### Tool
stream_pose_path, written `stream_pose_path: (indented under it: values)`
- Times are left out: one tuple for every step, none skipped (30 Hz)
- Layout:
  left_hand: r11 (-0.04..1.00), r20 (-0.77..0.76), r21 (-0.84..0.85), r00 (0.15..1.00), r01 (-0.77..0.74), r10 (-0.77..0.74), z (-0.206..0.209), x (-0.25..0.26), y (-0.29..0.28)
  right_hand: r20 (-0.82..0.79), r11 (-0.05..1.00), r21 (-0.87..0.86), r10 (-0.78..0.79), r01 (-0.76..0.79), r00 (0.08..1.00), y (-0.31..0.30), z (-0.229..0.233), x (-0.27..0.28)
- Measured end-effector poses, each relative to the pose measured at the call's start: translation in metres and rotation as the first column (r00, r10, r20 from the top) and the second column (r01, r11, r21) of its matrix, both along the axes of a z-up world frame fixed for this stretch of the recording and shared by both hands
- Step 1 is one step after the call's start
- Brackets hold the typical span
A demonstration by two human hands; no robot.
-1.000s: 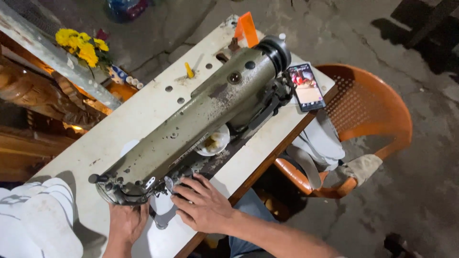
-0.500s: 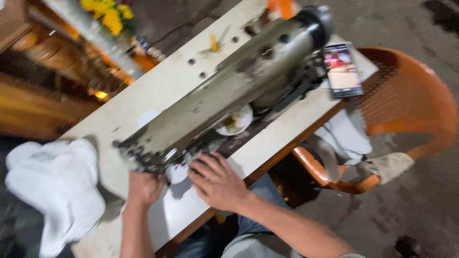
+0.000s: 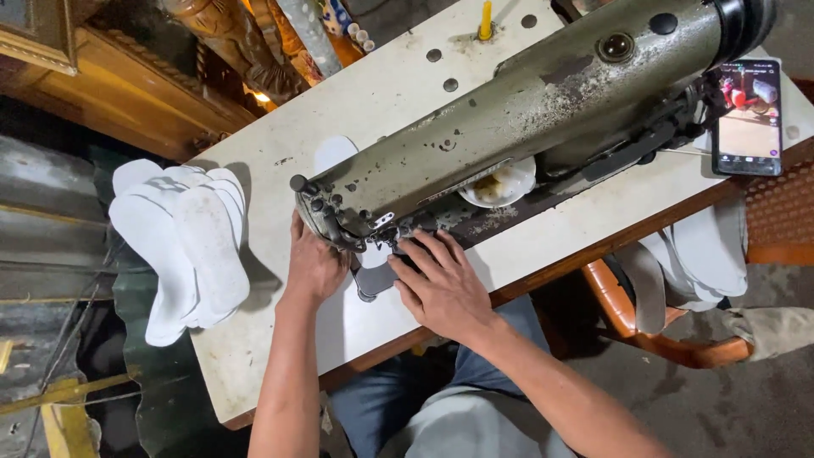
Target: Stitching layers of shoe insoles together using an industrial sewing machine
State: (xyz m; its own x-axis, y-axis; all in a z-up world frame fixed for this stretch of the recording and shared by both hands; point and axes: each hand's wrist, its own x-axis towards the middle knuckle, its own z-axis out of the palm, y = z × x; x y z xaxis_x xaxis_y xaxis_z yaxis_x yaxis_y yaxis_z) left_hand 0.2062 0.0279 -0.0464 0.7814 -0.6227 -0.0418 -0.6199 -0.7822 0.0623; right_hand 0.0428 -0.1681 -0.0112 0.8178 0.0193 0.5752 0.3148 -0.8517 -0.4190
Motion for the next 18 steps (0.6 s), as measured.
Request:
stream_pose_path:
  values:
    - [1.0,-0.001,0.001,1.0,0.0,0.0,0.005,-0.002,-0.002,-0.001,1.0,0.001,0.0,0.0,1.0,0.0,-0.001,-0.001]
    - [1.0,0.015,0.01,1.0,0.001,-0.001,0.009,-0.003,-0.004,-0.024,1.0,-0.006,0.002,-0.002,1.0,-0.001,-0.002,-0.001]
    - [1.0,0.031,0.019,1.0,0.001,-0.002,0.014,-0.005,-0.005,-0.047,1.0,-0.013,0.005,-0.005,0.999,-0.001,-0.003,-0.001]
    - [1.0,0.031,0.019,1.0,0.001,-0.001,0.014,-0.005,-0.006,-0.048,1.0,-0.013,0.005,-0.006,0.999,-0.001,-0.002,-0.001]
    - [1.0,0.033,0.028,0.999,-0.009,0.008,0.015,-0.004,-0.006,-0.065,1.0,-0.018,0.005,-0.006,0.998,-0.001,-0.002,-0.002]
    - [0.999,0.037,0.036,0.999,-0.019,0.018,0.016,-0.004,-0.007,-0.083,1.0,-0.023,0.005,-0.007,0.997,-0.001,-0.001,-0.002]
    - [0.999,0.037,0.036,0.999,-0.02,0.019,0.016,-0.004,-0.007,-0.083,1.0,-0.024,0.006,-0.008,0.997,0.0,-0.002,-0.001]
    - [0.999,0.026,0.039,0.999,-0.036,0.035,0.017,-0.005,-0.007,-0.092,1.0,-0.023,0.006,-0.008,0.996,0.0,-0.002,-0.002]
    - [0.998,0.015,0.042,0.999,-0.051,0.05,0.017,-0.005,-0.008,-0.101,1.0,-0.022,0.005,-0.007,0.995,0.0,-0.003,-0.002]
    - [0.998,0.015,0.043,0.999,-0.051,0.05,0.021,-0.006,-0.009,-0.101,1.0,-0.021,0.005,-0.007,0.995,0.0,-0.003,-0.002]
    - [0.997,0.013,0.04,0.998,-0.067,0.067,0.026,-0.007,-0.01,-0.105,1.0,-0.028,0.003,-0.006,0.994,0.0,-0.004,-0.001]
    - [0.996,0.012,0.036,0.997,-0.083,0.083,0.03,-0.007,-0.012,-0.109,0.999,-0.036,0.001,-0.005,0.994,0.0,-0.004,-0.001]
    - [0.996,0.011,0.037,0.997,-0.083,0.082,0.031,-0.008,-0.012,-0.109,0.999,-0.036,0.0,-0.004,0.994,0.001,-0.004,-0.001]
    - [0.995,0.004,0.034,0.996,-0.092,0.092,0.032,-0.008,-0.012,-0.107,0.999,-0.036,-0.002,-0.002,0.994,0.001,-0.004,-0.001]
    - [0.994,-0.003,0.031,0.995,-0.101,0.101,0.034,-0.009,-0.012,-0.106,0.999,-0.037,-0.005,0.001,0.994,0.001,-0.004,-0.001]
    - [0.994,-0.003,0.031,0.995,-0.1,0.1,0.028,-0.008,-0.009,-0.106,0.999,-0.037,-0.005,0.001,0.994,0.001,-0.004,-0.001]
    - [0.996,0.043,-0.035,0.996,-0.083,0.084,0.022,-0.007,-0.006,-0.114,0.999,-0.041,-0.007,0.002,0.993,0.001,-0.003,-0.002]
    - [0.993,0.091,-0.1,0.993,-0.062,0.071,0.017,-0.007,-0.003,-0.123,0.999,-0.045,-0.009,0.003,0.992,0.001,-0.002,-0.002]
